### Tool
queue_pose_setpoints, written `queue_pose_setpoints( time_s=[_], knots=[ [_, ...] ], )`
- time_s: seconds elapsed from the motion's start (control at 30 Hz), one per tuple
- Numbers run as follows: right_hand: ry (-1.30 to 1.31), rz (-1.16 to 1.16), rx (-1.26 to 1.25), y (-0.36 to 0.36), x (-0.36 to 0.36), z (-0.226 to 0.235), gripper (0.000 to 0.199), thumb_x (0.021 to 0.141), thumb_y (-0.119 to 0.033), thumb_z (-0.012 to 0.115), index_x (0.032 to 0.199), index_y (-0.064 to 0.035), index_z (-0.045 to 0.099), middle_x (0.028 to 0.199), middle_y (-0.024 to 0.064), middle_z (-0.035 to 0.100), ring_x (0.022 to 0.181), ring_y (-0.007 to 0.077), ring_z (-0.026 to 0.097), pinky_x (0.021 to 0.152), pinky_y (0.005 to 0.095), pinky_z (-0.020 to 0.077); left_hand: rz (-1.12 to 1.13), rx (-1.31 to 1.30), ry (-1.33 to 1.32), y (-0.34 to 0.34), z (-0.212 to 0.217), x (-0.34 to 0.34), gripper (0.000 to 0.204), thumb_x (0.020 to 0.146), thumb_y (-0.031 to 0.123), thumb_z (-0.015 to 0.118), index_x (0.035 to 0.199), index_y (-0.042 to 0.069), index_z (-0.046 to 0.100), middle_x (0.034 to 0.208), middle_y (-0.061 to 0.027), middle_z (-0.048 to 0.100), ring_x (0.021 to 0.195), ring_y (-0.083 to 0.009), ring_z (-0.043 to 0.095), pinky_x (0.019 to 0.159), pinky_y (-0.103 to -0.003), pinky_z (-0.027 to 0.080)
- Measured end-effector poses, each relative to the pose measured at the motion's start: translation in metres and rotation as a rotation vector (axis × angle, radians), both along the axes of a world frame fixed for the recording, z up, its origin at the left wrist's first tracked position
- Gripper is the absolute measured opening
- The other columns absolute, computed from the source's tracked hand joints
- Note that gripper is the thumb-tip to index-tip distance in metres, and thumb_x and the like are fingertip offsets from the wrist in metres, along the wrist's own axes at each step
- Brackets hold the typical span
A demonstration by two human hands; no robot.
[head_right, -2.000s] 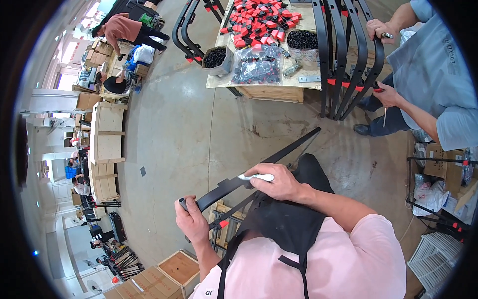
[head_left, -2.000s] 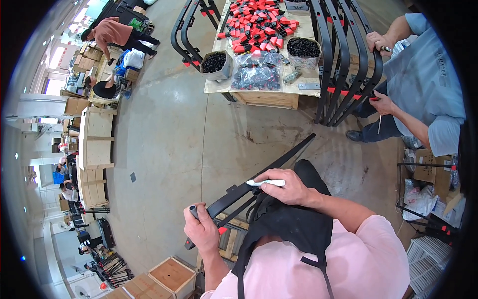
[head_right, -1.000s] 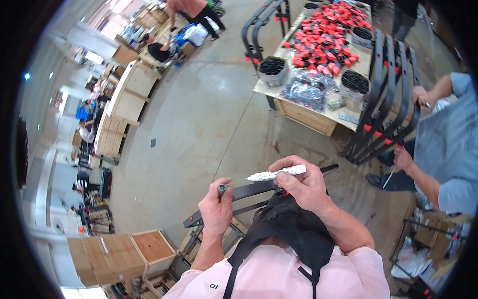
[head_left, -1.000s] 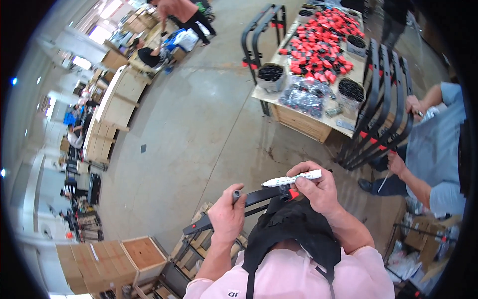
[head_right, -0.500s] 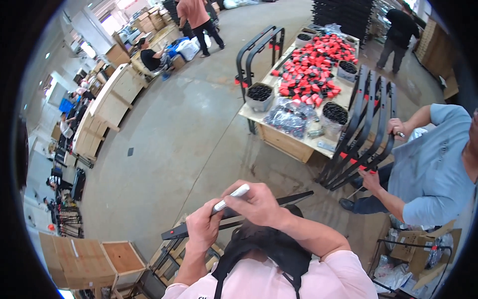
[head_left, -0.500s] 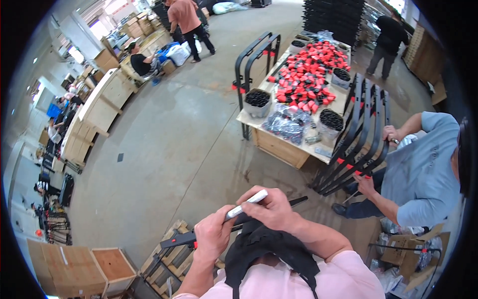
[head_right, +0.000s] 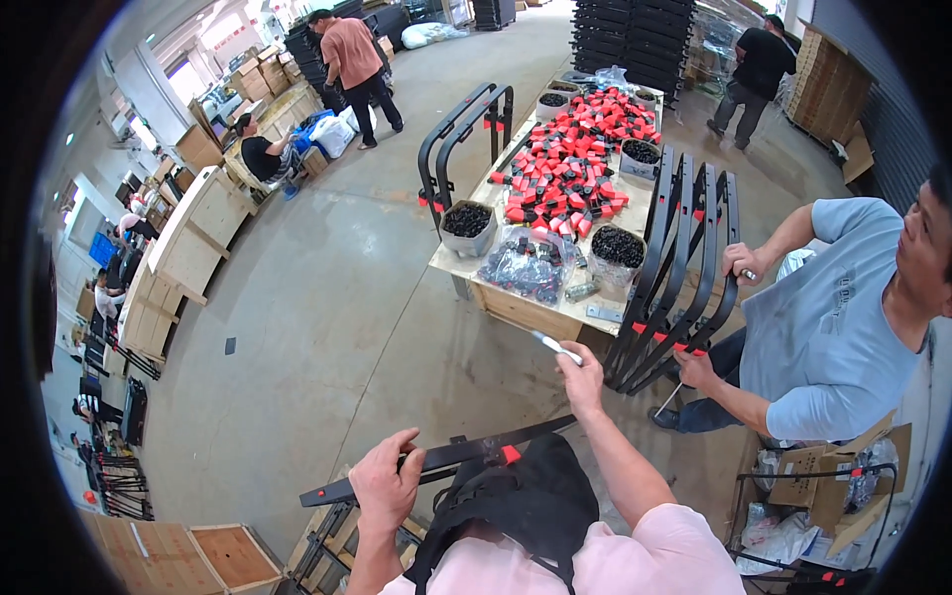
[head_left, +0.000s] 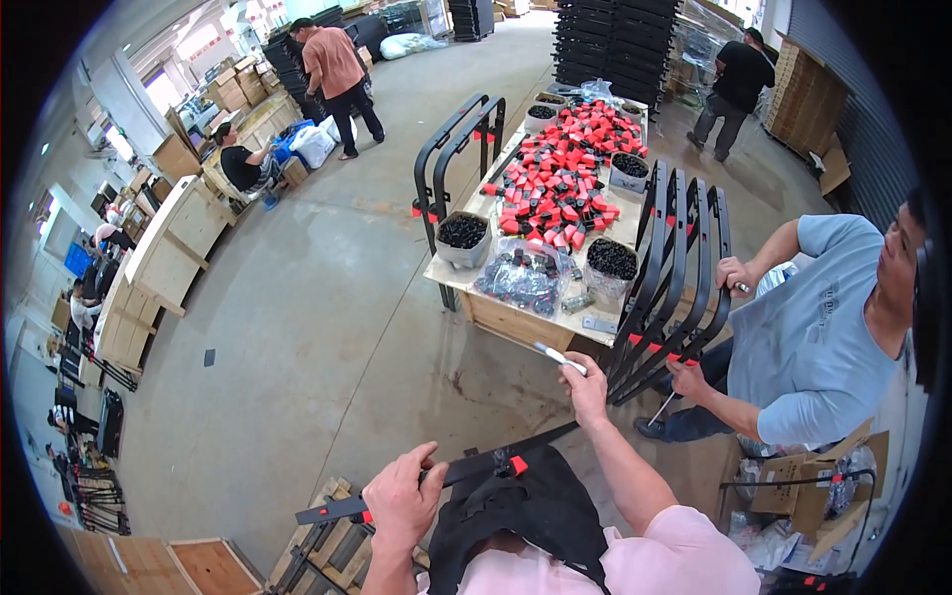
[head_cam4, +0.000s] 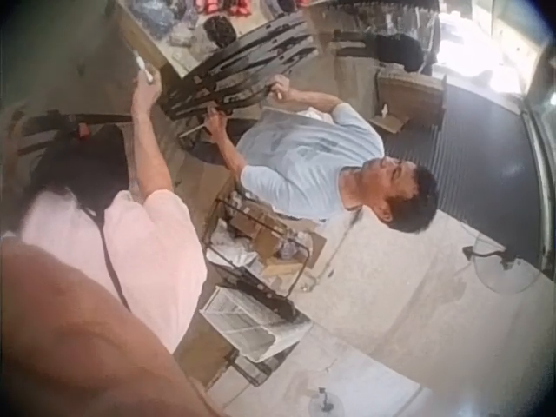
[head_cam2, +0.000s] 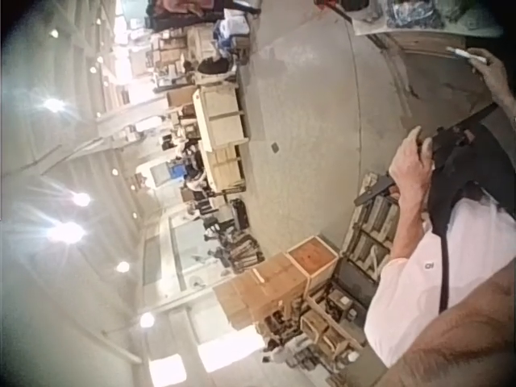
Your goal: Assemble structural components of equipment using a pneumatic screwdriver and manual positioning.
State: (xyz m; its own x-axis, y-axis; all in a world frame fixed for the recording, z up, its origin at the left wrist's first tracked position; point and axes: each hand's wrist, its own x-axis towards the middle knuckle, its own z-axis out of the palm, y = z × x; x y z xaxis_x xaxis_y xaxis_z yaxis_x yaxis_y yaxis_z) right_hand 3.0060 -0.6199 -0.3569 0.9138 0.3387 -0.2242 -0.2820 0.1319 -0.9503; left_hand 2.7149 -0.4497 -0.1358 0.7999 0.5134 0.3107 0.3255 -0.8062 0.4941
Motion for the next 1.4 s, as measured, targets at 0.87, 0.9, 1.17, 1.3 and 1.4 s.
queue_pose_setpoints(
  time_s=[0.87,0.9,1.17,1.3,1.4],
  knots=[
    [-0.123,0.288,-0.017,-0.076,-0.045,0.048,0.019,0.099,-0.007,0.063,0.114,-0.0005,0.072,0.098,0.0046,0.073,0.091,0.0104,0.066,0.081,0.0288,0.0536,0.067,-0.016,-0.024,-0.037,-0.018,0.017,0.018,0.103,0.010,0.061,0.107,0.000,0.076,0.086,-0.0126,0.076,0.072,-0.0230,0.071,0.068,-0.033,0.054],
    [-0.194,0.319,-0.089,-0.083,-0.061,0.072,0.016,0.098,-0.008,0.066,0.110,-0.0015,0.074,0.097,0.0067,0.073,0.089,0.0131,0.068,0.079,0.0302,0.0546,0.071,-0.064,-0.046,-0.041,-0.018,0.015,0.018,0.103,0.008,0.060,0.109,-0.001,0.075,0.086,-0.0125,0.076,0.072,-0.0211,0.071,0.069,-0.031,0.054],
    [-0.979,0.527,0.025,-0.074,-0.160,0.169,0.064,0.081,-0.018,0.078,0.139,-0.0001,0.057,0.135,0.0174,0.061,0.128,0.0370,0.057,0.106,0.0476,0.0467,-0.122,-0.377,-0.266,-0.092,-0.021,-0.007,0.048,0.110,0.012,0.045,0.157,0.001,0.037,0.142,-0.0215,0.059,0.111,-0.0281,0.067,0.095,-0.039,0.055],
    [-0.939,0.571,-0.228,-0.078,-0.189,0.168,0.044,0.082,-0.015,0.075,0.124,-0.0060,0.064,0.099,0.0125,0.069,0.096,0.0355,0.067,0.085,0.0480,0.0525,-0.323,-0.200,-0.237,-0.109,-0.016,-0.025,0.051,0.108,0.017,0.050,0.156,0.003,0.041,0.148,-0.0220,0.055,0.126,-0.0334,0.061,0.105,-0.043,0.050],
    [-0.930,0.557,-0.361,-0.097,-0.199,0.157,0.025,0.084,-0.015,0.073,0.106,-0.0073,0.067,0.088,0.0110,0.069,0.087,0.0346,0.068,0.078,0.0467,0.0529,-0.160,0.067,-0.197,-0.090,-0.023,-0.066,0.040,0.105,0.010,0.053,0.143,-0.001,0.049,0.139,-0.0251,0.056,0.099,-0.0364,0.066,0.096,-0.050,0.051]
  ],
)
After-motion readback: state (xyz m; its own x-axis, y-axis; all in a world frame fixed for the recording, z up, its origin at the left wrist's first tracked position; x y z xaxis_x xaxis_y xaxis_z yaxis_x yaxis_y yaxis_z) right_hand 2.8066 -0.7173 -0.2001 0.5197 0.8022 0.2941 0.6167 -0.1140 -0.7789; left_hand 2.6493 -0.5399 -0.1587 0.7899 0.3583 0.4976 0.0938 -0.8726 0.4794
